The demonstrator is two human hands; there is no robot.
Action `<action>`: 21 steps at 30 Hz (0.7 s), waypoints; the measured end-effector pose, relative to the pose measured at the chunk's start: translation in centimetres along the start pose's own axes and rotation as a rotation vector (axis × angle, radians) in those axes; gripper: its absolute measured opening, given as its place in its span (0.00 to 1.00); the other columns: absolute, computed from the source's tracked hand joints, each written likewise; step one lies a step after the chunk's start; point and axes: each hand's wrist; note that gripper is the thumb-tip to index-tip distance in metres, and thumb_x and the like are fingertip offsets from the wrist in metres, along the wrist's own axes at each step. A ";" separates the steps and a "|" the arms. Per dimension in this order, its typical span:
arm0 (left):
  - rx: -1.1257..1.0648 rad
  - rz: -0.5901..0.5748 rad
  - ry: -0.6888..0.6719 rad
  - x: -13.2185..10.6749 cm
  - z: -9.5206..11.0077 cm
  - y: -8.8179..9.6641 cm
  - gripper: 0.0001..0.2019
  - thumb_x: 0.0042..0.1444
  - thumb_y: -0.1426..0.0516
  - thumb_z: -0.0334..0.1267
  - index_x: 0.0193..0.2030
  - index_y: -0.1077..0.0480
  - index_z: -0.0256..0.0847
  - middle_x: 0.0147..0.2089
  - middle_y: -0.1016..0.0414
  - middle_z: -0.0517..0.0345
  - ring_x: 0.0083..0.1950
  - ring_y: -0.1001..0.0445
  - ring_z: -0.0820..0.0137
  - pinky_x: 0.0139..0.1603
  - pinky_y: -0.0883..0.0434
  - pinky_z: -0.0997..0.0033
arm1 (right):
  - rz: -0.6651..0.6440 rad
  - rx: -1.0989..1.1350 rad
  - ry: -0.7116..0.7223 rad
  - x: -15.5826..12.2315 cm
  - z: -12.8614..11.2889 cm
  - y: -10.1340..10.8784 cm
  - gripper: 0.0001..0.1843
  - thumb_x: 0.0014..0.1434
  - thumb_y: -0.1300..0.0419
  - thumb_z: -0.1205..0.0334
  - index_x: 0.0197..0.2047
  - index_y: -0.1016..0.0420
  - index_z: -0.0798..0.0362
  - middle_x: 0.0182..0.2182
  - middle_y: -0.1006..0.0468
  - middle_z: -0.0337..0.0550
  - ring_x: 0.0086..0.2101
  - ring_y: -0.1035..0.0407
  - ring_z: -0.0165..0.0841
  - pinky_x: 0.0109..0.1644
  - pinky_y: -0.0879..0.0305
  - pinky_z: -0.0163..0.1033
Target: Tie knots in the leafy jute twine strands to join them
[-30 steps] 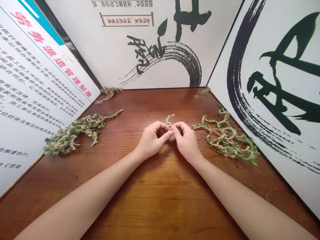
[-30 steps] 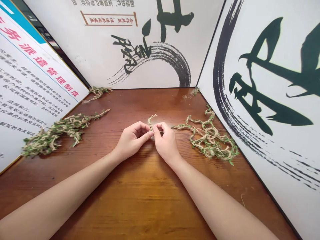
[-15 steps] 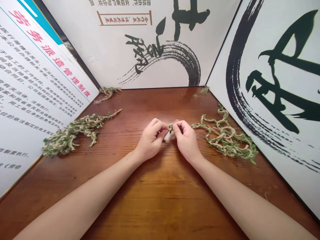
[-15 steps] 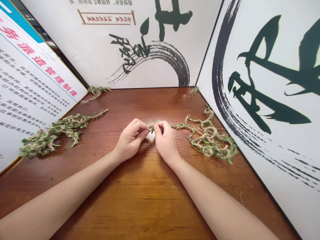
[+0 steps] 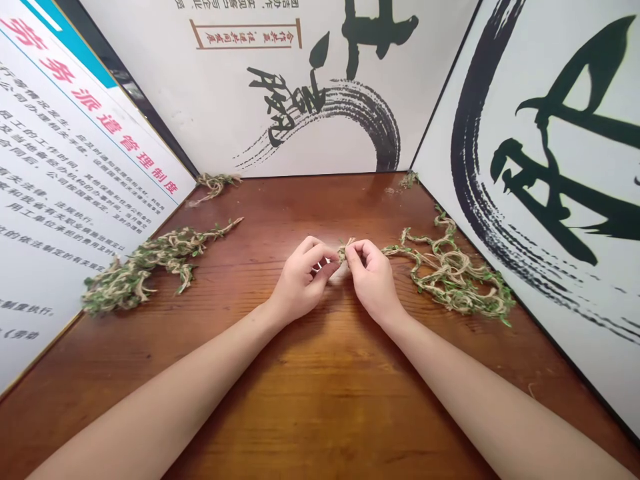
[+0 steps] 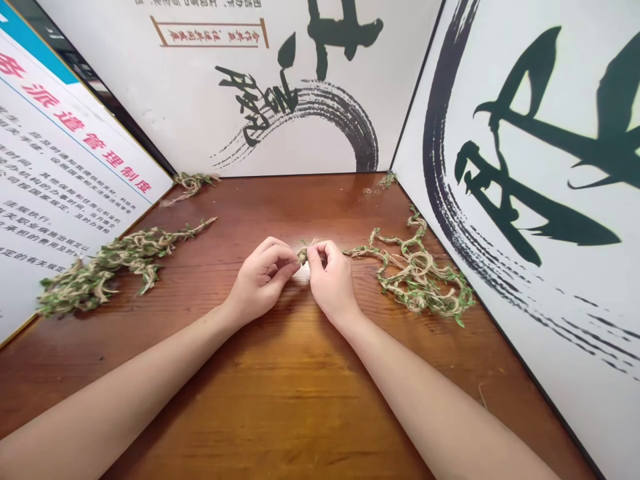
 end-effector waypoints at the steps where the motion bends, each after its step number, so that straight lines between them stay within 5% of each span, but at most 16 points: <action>1: -0.036 -0.016 0.006 0.1 0.1 0.1 0.04 0.65 0.43 0.33 0.37 0.28 0.41 0.38 0.31 0.56 0.36 0.31 0.72 0.33 0.31 0.74 | 0.002 -0.004 -0.004 0.0 0.0 0.0 0.12 0.65 0.44 0.51 0.34 0.30 0.51 0.32 0.24 0.42 0.35 0.30 0.35 0.42 0.35 0.41; 13: -0.139 -0.056 0.211 0.5 -0.2 0.2 0.16 0.56 0.38 0.37 0.25 0.42 0.41 0.31 0.36 0.61 0.31 0.37 0.73 0.33 0.37 0.71 | -0.049 -0.007 0.023 -0.2 0.0 -0.2 0.11 0.63 0.43 0.53 0.34 0.31 0.49 0.31 0.23 0.41 0.33 0.30 0.35 0.40 0.35 0.41; 17: -0.229 -0.031 0.247 0.5 0.0 0.1 0.19 0.63 0.41 0.47 0.25 0.37 0.40 0.30 0.34 0.59 0.31 0.34 0.72 0.34 0.33 0.71 | -0.029 -0.016 0.017 -0.1 -0.2 -0.2 0.11 0.64 0.43 0.53 0.33 0.32 0.50 0.30 0.24 0.40 0.32 0.31 0.34 0.40 0.36 0.41; 21: -0.333 0.148 0.359 0.5 -0.6 0.0 0.20 0.65 0.43 0.56 0.33 0.28 0.40 0.27 0.29 0.59 0.29 0.30 0.72 0.31 0.30 0.71 | -0.021 0.022 0.001 -0.1 -0.2 -0.3 0.11 0.64 0.44 0.53 0.33 0.32 0.50 0.29 0.27 0.39 0.32 0.33 0.34 0.40 0.37 0.40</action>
Point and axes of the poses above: each hand's wrist, its own x-axis towards the middle knuckle, its own y-axis out of the back of the hand, z = x × y
